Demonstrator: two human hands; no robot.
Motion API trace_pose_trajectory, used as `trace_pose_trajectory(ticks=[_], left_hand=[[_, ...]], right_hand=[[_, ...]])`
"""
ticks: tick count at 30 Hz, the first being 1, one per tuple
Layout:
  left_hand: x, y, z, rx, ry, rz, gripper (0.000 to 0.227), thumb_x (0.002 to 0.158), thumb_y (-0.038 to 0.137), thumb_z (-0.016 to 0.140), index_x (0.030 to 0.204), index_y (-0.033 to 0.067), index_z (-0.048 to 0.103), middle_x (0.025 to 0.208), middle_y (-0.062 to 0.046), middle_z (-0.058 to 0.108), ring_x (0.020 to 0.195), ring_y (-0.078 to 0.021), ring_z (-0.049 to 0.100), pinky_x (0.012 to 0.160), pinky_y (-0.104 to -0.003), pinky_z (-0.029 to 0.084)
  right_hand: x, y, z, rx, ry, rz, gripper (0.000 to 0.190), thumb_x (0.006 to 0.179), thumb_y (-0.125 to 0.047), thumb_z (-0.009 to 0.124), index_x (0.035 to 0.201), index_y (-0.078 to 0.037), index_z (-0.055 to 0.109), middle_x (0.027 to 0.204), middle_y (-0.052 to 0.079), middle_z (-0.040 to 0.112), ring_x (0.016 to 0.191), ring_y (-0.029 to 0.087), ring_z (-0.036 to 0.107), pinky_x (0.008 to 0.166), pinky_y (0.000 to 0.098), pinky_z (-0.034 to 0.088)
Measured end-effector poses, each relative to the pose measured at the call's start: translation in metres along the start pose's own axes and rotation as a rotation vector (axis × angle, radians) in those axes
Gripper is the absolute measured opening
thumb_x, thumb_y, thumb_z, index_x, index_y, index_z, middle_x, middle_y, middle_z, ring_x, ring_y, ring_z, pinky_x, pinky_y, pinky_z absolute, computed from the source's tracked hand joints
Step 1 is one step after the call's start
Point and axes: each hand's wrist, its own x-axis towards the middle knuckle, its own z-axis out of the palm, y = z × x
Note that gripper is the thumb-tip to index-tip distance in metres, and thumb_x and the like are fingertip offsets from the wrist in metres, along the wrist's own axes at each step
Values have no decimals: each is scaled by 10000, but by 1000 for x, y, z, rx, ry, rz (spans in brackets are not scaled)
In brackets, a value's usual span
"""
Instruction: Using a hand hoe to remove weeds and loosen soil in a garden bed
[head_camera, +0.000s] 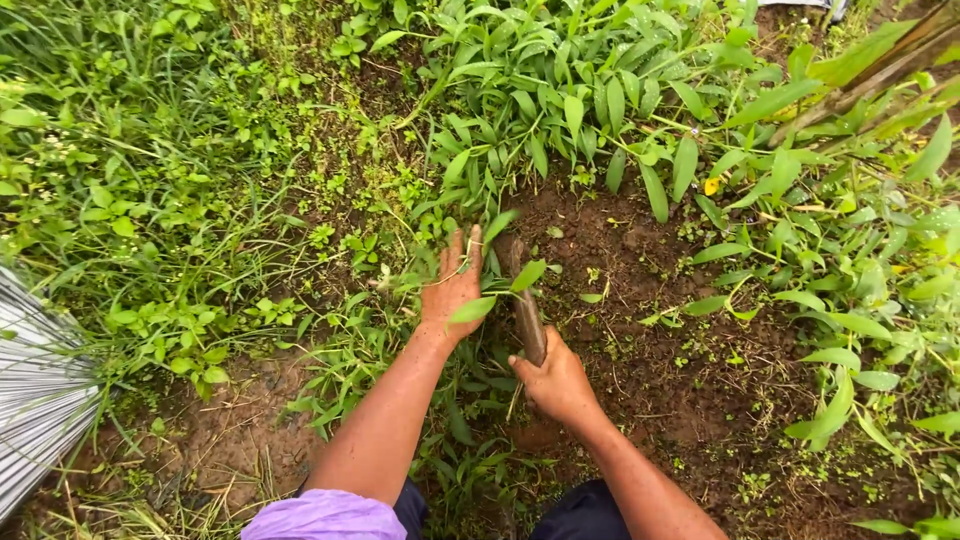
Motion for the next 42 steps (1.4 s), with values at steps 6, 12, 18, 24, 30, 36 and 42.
trace_pose_trajectory(ticks=[6, 12, 18, 24, 30, 36, 42], left_hand=[[-14, 20, 21, 222, -71, -154, 1162, 751, -19, 735, 1647, 36, -3, 1678, -300, -113, 1386, -650, 294, 950, -759, 464], [-17, 3, 73, 375, -77, -92, 840, 743, -57, 726, 1531, 26, 448, 1614, -337, 268, 822, -378, 753, 513, -408, 623], [-29, 8, 60, 365, -92, -42, 603, 874, 35, 663, 1461, 129, 567, 1585, -342, 308, 803, -449, 743, 581, -535, 623], [-32, -8, 74, 387, -27, -2, 522, 870, 83, 674, 1388, 120, 627, 1523, -285, 382, 721, -398, 741, 560, -509, 622], [-41, -6, 64, 360, -32, 23, 429, 902, 41, 635, 1331, 38, 640, 1479, -296, 457, 732, -402, 745, 588, -521, 624], [-35, -50, 118, 352, -136, -10, 262, 895, 58, 627, 1127, 58, 748, 1230, -270, 687, 685, -350, 739, 519, -459, 609], [-89, 31, 30, 363, -74, 15, 256, 975, 111, 537, 988, 20, 775, 864, -194, 737, 698, -348, 752, 582, -521, 639]], right_hand=[[-15, -22, -19, 285, 74, -12, 264, 910, -96, 700, 1087, 37, 557, 520, 149, 614, 399, 241, 606, 443, 333, 529], [-13, -22, -22, 559, 492, -292, 231, 978, -7, 620, 1155, 10, 473, 581, 84, 579, 427, 164, 576, 462, 292, 547], [1, 10, -3, 141, 202, 36, 344, 871, -158, 704, 1137, 14, 568, 736, 209, 639, 570, 277, 657, 544, 419, 513], [-26, -45, -27, 446, 369, -71, 257, 1000, -39, 586, 1219, 60, 494, 627, 80, 594, 419, 170, 587, 410, 282, 537], [-14, -11, 5, 361, 242, -7, 412, 971, -54, 615, 1312, 103, 444, 725, 105, 588, 475, 147, 567, 458, 308, 551], [-34, -36, -9, 101, -3, 41, 417, 968, -79, 625, 1320, 101, 492, 697, 150, 653, 477, 181, 628, 428, 289, 562], [-34, -26, -10, 395, 346, -64, 306, 972, -82, 592, 1208, 77, 481, 714, 191, 605, 528, 218, 641, 500, 369, 592]])
